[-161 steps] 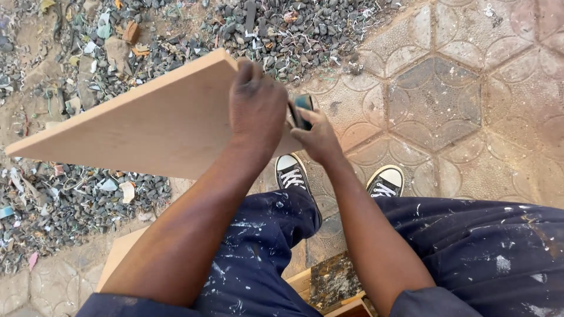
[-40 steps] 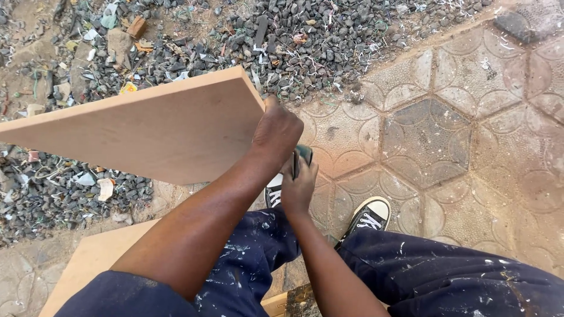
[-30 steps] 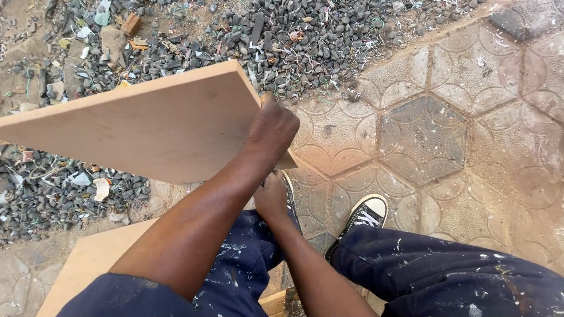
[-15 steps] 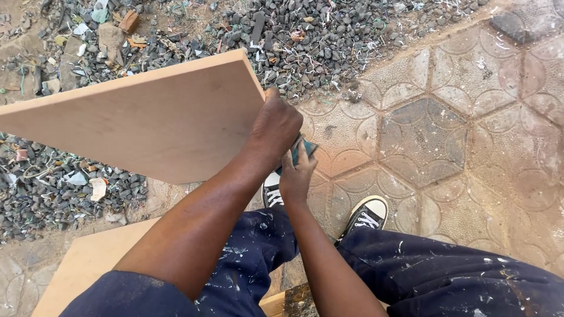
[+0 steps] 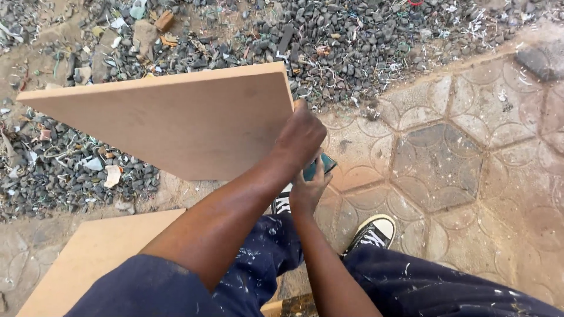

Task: Manually sanding the edges of a wooden board using a piece of sandpaper to smooth the surface.

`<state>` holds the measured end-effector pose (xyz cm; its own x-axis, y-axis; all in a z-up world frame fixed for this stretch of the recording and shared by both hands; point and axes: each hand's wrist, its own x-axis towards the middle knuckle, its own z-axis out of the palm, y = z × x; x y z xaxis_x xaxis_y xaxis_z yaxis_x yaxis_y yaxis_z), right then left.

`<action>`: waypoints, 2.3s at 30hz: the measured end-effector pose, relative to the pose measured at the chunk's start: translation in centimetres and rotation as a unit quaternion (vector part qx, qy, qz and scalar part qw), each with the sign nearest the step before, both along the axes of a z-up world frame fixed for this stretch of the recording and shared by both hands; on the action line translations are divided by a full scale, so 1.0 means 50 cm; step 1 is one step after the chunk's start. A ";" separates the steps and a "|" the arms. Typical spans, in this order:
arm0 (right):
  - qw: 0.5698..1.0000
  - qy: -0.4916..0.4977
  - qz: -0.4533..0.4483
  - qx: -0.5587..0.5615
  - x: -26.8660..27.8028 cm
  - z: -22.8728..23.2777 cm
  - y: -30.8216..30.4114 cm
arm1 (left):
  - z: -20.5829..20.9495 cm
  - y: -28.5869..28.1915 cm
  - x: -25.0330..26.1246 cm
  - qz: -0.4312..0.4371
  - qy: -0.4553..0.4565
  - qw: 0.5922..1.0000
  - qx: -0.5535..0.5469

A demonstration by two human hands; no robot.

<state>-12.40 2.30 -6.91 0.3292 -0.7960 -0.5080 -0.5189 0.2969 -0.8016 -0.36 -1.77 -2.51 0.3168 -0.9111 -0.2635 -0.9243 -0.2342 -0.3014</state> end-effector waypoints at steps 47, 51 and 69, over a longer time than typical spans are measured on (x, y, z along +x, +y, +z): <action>0.993 0.021 0.119 -0.016 -0.102 -0.188 -0.041 | -0.075 -0.023 -0.007 0.004 -0.046 0.999 0.004; 0.989 -0.056 0.110 -0.082 -0.040 -0.064 -0.035 | -0.096 -0.021 -0.002 0.014 -0.023 1.000 0.004; 0.992 0.018 0.095 -0.076 -0.073 -0.092 -0.015 | -0.075 -0.012 -0.027 0.016 -0.029 0.999 0.026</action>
<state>-16.06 1.53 -11.52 0.4649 -0.7897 -0.4004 -0.5834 0.0670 -0.8095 -1.69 -2.36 -6.26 0.3610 -0.8858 -0.2915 -0.8976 -0.2453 -0.3662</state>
